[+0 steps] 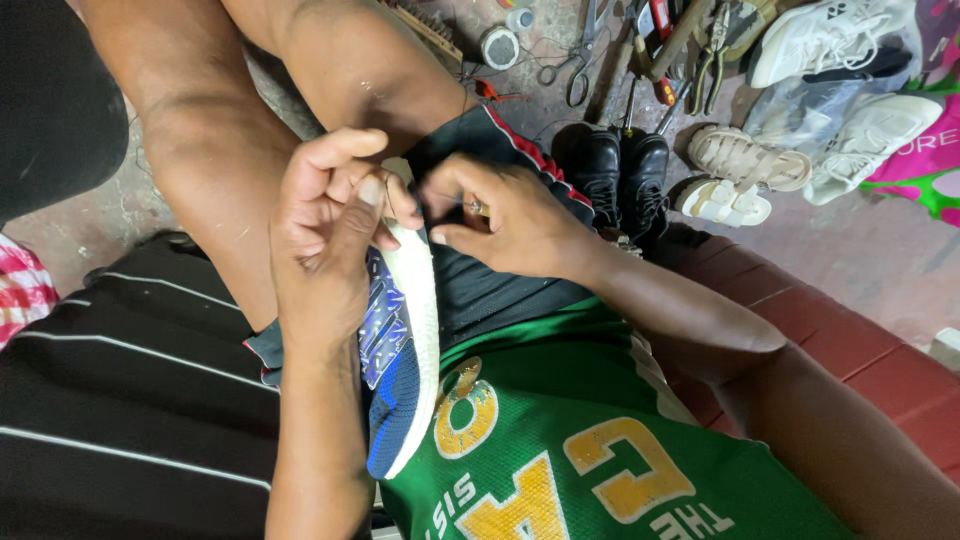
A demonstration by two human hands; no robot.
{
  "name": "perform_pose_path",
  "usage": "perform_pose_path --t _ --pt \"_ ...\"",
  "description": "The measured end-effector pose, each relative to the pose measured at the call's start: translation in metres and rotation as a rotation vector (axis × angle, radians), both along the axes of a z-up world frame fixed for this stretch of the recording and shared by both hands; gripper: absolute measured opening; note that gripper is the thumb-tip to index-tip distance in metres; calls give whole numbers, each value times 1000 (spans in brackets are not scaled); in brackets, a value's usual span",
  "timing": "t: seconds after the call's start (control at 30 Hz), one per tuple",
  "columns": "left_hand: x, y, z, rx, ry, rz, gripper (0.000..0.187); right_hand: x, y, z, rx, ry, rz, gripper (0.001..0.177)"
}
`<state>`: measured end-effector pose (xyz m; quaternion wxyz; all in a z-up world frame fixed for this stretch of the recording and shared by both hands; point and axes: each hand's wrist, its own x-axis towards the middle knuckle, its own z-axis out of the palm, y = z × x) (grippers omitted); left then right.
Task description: The person sits on the floor and sews a blue and white sneaker using a needle and thread. They repeatedly insert the needle into the shoe's sole and pull the thread through to stitch the sole to the upper.
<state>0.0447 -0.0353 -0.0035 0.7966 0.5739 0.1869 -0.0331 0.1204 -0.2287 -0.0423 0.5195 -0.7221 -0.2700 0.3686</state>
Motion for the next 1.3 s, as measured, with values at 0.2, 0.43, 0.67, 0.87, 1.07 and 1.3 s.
perform_pose_path --t 0.2,0.43,0.67,0.87,1.07,1.3 --pt "6 -1 14 216 15 -77 41 16 -30 -5 35 450 92 11" --pt "20 -22 39 856 123 -504 86 32 -46 31 100 123 -60 14" --pt "14 -27 37 806 -3 -380 106 13 -6 23 -42 -354 -37 5" --pt "12 -27 34 822 -105 -344 111 79 -129 -74 -440 -741 79 19" --pt "18 -23 38 789 71 -411 111 114 -291 -82 -1236 -829 -229 25" --pt "23 -22 39 769 28 -369 106 52 -206 -86 -863 -369 -8 27"
